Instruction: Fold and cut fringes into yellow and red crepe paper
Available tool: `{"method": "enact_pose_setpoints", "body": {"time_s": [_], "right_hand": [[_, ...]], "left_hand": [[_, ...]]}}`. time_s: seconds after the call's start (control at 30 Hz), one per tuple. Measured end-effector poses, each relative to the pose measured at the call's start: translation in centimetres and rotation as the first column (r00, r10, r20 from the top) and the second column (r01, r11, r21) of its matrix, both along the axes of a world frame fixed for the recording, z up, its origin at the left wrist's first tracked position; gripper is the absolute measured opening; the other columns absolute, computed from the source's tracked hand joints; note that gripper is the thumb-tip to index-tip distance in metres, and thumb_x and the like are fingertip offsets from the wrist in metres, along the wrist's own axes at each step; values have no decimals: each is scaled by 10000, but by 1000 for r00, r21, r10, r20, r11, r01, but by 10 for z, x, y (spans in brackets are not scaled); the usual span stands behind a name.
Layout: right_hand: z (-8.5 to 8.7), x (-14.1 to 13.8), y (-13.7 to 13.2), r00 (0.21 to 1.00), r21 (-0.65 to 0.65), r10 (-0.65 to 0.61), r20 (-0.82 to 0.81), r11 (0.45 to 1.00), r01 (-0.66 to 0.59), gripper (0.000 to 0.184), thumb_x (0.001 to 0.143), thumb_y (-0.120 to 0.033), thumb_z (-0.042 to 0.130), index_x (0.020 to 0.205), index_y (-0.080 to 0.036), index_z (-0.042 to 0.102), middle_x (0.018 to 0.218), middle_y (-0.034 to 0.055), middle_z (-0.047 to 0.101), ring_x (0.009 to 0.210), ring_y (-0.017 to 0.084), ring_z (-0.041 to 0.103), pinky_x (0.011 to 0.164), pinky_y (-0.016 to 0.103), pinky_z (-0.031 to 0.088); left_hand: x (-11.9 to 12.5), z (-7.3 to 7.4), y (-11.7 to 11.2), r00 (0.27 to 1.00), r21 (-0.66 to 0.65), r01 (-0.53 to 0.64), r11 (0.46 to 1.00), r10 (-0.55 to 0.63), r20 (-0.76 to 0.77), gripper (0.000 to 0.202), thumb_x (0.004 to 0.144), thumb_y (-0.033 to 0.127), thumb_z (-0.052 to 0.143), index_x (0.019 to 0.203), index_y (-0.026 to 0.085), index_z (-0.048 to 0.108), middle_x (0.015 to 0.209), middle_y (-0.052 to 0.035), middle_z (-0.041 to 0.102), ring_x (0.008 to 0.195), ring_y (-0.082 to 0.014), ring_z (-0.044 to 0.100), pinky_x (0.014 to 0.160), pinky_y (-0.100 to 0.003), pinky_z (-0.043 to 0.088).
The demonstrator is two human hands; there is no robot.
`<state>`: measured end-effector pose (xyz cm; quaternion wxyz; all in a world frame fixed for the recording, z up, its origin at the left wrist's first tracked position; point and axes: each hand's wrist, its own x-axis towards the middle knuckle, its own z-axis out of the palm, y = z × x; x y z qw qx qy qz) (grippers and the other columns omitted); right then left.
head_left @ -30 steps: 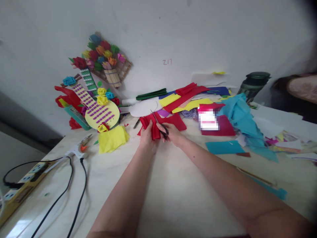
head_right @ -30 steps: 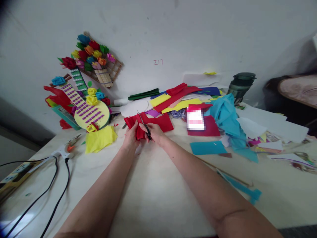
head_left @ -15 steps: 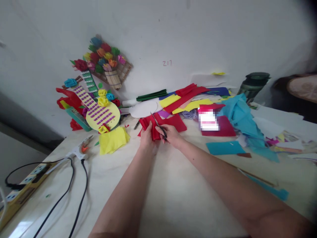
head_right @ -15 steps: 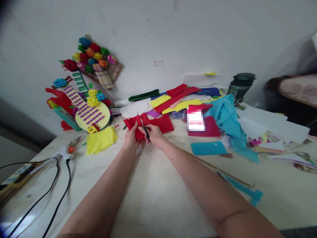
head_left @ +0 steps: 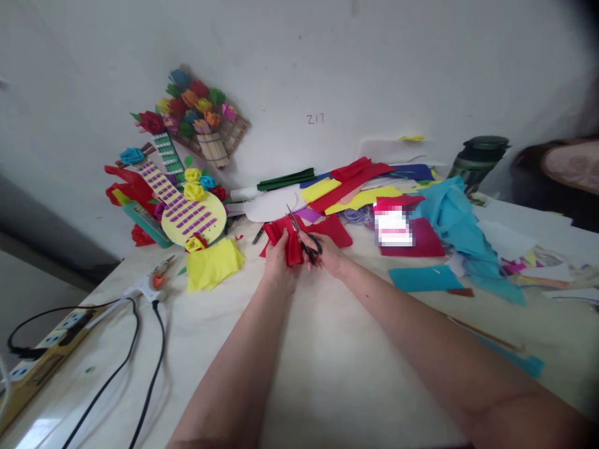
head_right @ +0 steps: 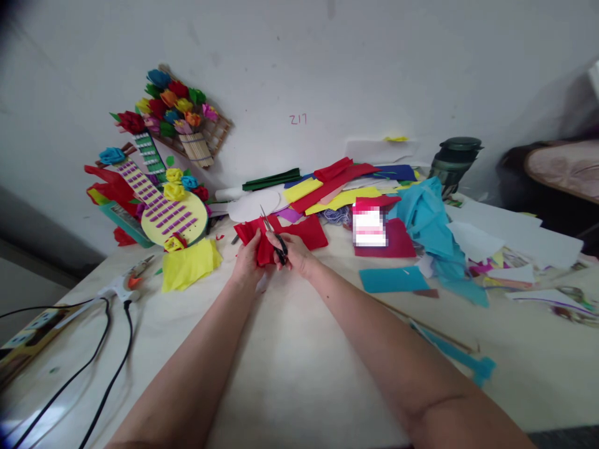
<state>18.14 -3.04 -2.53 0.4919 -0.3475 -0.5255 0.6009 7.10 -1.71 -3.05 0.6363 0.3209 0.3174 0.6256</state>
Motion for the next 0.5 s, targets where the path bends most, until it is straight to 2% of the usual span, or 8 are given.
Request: {"method": "enact_pose_setpoints", "body": {"time_s": [0.1,0.5], "right_hand": [[2,1,-1,1000,-9,2,18,1000,-2,438,669,-575,540,779,-151,523,453,-40,517,310,66,450,259,157,208],[4,3,0,1000,-13,14,-5,1000,-14,410,649,-554,571,716,-157,494,442,-51,501,297,57,426,271,162,176]], "left_hand": [[1,2,-2,1000,1,17,1000,-17,-6,244,693,358,606,759,149,498,542,-19,586,374,-136,526,386,-258,447],[2,1,-1,999,-9,-35,999,35,12,225,677,311,624,768,144,504,581,-23,602,426,-148,561,425,-268,467]]}}
